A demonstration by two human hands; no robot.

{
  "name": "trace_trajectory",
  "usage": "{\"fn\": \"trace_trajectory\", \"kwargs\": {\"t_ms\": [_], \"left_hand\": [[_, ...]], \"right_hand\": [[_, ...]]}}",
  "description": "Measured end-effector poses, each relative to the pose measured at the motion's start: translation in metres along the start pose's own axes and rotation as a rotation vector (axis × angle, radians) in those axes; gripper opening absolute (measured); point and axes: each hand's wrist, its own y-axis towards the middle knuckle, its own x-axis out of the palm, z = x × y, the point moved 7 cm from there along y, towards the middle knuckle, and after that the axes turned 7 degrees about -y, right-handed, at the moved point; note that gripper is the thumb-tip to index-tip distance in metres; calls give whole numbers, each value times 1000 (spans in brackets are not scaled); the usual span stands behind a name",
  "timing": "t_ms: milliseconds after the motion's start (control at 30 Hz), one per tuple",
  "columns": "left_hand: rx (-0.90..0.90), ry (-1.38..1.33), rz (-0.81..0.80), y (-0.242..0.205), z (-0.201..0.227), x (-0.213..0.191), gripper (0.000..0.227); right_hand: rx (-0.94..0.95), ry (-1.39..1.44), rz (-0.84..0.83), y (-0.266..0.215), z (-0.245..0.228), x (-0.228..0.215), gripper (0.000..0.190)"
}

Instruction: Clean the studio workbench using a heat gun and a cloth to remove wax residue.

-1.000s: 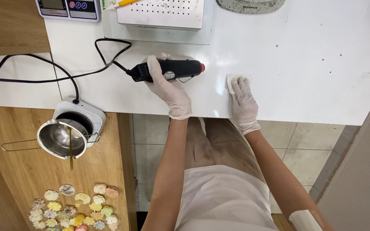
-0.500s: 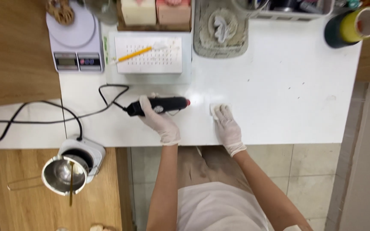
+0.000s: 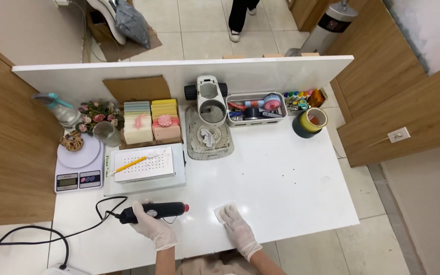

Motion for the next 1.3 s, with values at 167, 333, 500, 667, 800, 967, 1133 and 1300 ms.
{"fn": "trace_trajectory", "kwargs": {"t_ms": [167, 333, 500, 667, 800, 967, 1133, 1300], "left_hand": [[10, -11, 12, 1, -6, 1, 40], [42, -6, -15, -5, -6, 5, 36], [40, -27, -3, -15, -6, 8, 33], [34, -35, 5, -17, -6, 6, 31], [37, -29, -7, -13, -10, 1, 29], [62, -15, -15, -14, -5, 2, 28], [58, -9, -13, -11, -5, 1, 28], [58, -8, -5, -7, -3, -1, 24]], "right_hand": [[-5, 46, 4, -5, 11, 7, 46], [-13, 73, 17, -7, 18, 10, 45], [-3, 28, -46, -8, 26, 13, 43], [-39, 48, -27, -12, 25, 9, 43], [-42, 58, -25, -10, 26, 9, 44], [-6, 81, -45, -10, 25, 6, 43], [24, 130, -47, -11, 23, 2, 41], [23, 95, -45, -10, 22, 5, 44]]}}
